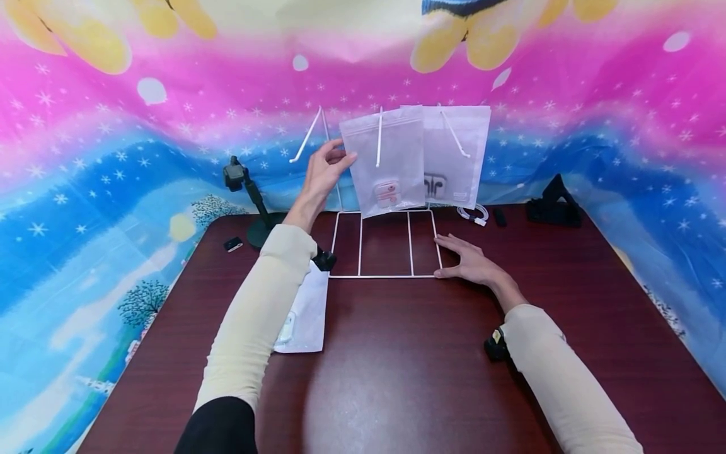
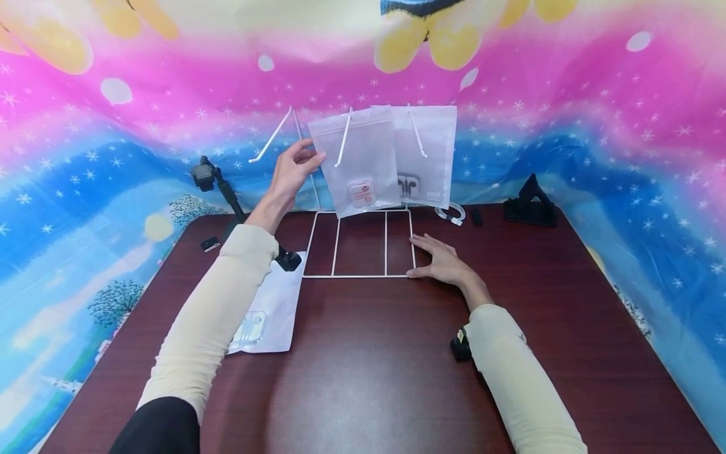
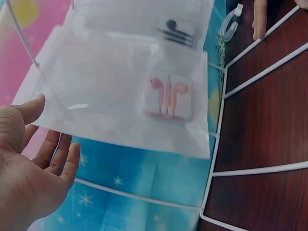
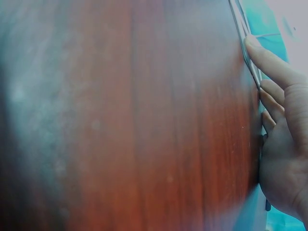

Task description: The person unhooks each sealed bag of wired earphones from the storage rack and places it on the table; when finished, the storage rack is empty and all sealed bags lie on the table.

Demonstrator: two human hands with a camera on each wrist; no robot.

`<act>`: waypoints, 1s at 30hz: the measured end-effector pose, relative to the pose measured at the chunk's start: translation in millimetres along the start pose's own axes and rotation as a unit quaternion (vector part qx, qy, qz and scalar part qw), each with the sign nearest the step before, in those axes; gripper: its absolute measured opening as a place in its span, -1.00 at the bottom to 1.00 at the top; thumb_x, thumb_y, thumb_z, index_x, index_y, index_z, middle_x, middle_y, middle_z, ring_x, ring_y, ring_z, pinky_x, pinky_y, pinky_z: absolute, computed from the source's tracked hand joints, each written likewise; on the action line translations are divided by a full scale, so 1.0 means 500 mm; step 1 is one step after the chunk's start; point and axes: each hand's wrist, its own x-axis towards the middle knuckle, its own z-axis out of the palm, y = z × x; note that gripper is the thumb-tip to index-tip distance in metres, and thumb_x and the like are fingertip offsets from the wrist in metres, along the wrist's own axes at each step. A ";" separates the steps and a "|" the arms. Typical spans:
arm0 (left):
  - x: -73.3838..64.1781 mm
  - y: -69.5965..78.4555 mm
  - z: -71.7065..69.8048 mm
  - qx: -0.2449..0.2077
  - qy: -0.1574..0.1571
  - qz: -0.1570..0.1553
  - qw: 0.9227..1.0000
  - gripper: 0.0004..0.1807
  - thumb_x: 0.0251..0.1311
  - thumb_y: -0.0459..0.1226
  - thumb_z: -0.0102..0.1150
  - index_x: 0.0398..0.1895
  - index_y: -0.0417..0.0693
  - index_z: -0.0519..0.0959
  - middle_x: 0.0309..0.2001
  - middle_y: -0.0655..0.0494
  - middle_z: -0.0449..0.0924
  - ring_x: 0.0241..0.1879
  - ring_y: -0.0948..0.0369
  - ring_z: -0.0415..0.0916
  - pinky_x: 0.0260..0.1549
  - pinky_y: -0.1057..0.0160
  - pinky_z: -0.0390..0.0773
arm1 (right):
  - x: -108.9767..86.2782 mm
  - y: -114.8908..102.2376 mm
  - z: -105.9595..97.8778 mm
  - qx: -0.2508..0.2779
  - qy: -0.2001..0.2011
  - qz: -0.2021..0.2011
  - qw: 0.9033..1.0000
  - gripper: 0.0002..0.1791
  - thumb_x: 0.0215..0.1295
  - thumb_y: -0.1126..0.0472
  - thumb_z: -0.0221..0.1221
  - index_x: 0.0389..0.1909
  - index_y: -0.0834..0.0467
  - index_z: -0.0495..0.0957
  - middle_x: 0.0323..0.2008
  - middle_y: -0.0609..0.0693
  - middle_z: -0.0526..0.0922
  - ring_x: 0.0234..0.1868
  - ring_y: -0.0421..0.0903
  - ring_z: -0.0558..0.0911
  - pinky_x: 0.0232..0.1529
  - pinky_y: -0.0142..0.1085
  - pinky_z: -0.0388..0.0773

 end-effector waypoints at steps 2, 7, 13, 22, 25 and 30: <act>-0.001 0.008 0.003 -0.013 0.005 0.001 1.000 -0.51 0.38 -0.14 0.36 0.33 -0.04 0.57 0.16 -0.10 0.63 0.16 0.09 0.57 0.22 0.17 0.49 | 0.002 -0.001 0.000 -0.003 -0.002 -0.001 1.000 0.01 0.27 -0.07 0.43 0.63 0.13 0.16 0.64 0.24 0.02 0.65 0.24 -0.11 0.51 0.32 -0.22; -0.009 0.031 0.005 -0.074 0.017 0.003 0.997 -0.70 0.38 -0.22 0.35 0.10 -0.09 0.64 0.06 -0.09 0.68 0.03 0.08 0.62 0.17 0.18 0.54 | 0.005 -0.005 0.000 -0.005 -0.005 -0.002 1.000 0.01 0.27 -0.06 0.44 0.63 0.12 0.16 0.64 0.25 0.01 0.65 0.24 -0.09 0.51 0.32 -0.21; -0.029 0.052 -0.001 -0.066 0.021 0.011 0.998 -0.81 0.40 -0.24 0.32 0.01 -0.06 0.63 0.08 -0.14 0.71 0.01 0.05 0.65 0.15 0.16 0.55 | 0.007 -0.010 0.000 0.001 -0.005 -0.004 1.000 0.02 0.25 -0.04 0.44 0.63 0.13 0.16 0.64 0.24 0.02 0.65 0.24 -0.08 0.51 0.32 -0.21; -0.089 0.066 -0.005 -0.032 0.003 0.026 0.999 -0.69 0.44 -0.23 0.27 0.17 -0.10 0.64 0.12 -0.13 0.69 0.02 0.07 0.64 0.13 0.14 0.61 | 0.001 -0.006 0.000 -0.004 -0.004 -0.005 1.000 0.02 0.27 -0.08 0.43 0.62 0.14 0.16 0.64 0.25 0.01 0.65 0.25 -0.11 0.50 0.33 -0.22; -0.107 0.068 -0.006 -0.027 0.001 0.026 0.999 -0.67 0.45 -0.21 0.26 0.20 -0.07 0.64 0.11 -0.11 0.70 0.01 0.11 0.64 0.10 0.15 0.62 | -0.001 -0.003 0.000 -0.002 -0.001 -0.002 1.000 0.02 0.26 -0.09 0.44 0.62 0.14 0.17 0.64 0.25 0.01 0.65 0.25 -0.11 0.50 0.33 -0.22; -0.135 0.069 -0.011 -0.022 0.012 0.028 0.999 -0.70 0.46 -0.20 0.26 0.16 -0.09 0.66 -0.04 -0.07 0.72 -0.09 0.16 0.60 0.03 0.12 0.60 | -0.003 0.000 0.001 0.004 0.001 0.000 1.000 0.02 0.26 -0.10 0.44 0.62 0.13 0.17 0.64 0.26 0.00 0.64 0.27 -0.10 0.50 0.33 -0.22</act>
